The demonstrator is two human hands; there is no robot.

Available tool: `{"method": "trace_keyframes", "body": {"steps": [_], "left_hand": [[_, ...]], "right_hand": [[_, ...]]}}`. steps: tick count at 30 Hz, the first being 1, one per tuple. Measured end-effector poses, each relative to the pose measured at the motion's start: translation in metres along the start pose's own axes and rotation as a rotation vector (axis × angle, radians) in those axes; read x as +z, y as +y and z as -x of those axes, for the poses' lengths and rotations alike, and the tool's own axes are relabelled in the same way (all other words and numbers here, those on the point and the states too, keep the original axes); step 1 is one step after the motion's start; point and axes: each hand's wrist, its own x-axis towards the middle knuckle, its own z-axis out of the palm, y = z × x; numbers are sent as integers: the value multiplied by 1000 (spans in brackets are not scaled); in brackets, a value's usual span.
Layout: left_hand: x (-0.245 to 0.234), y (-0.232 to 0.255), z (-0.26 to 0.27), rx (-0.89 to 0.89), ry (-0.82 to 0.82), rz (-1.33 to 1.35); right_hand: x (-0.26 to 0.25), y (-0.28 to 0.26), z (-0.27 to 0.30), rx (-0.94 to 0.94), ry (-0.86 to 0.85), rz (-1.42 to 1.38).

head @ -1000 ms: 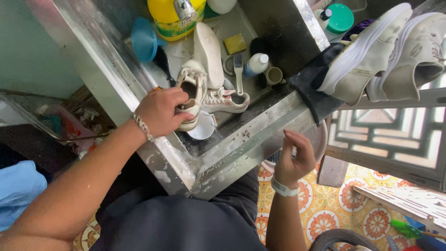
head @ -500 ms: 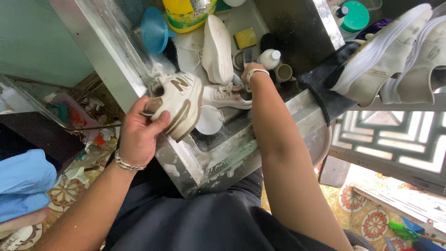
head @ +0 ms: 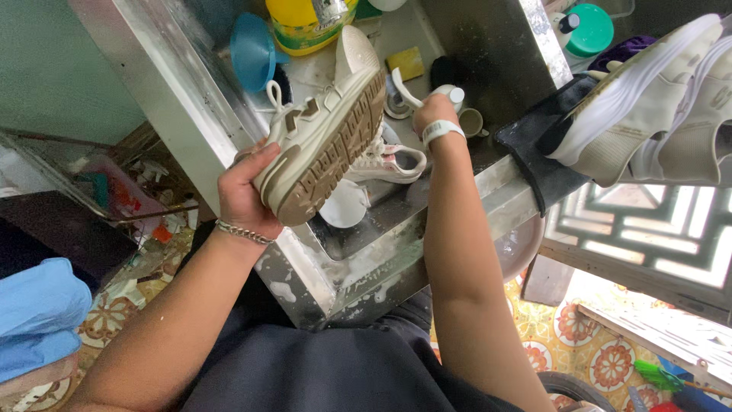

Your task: The person cleans a pair of white shoes at a sink, scrubbing the soles and sides with a brush and soap, and handling the laces.

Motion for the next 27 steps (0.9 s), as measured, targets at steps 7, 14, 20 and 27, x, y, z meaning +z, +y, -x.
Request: {"method": "trace_keyframes", "body": {"steps": [7,14,20,27], "left_hand": [[-24,-28,-57,-6,-258,362],[-27,-47,-77,-132,-268,410],[-39,-56,-113,-79,97,48],[3,-38,-83,713,-50,-522]], "right_hand": [[-5,9,104,-245,-336,-1566],[-9,-40,156,-357,-264,-1869],[-2,-34,134,-548,-131,-1867],[13,-43,148,-885,-62,-1407]]}}
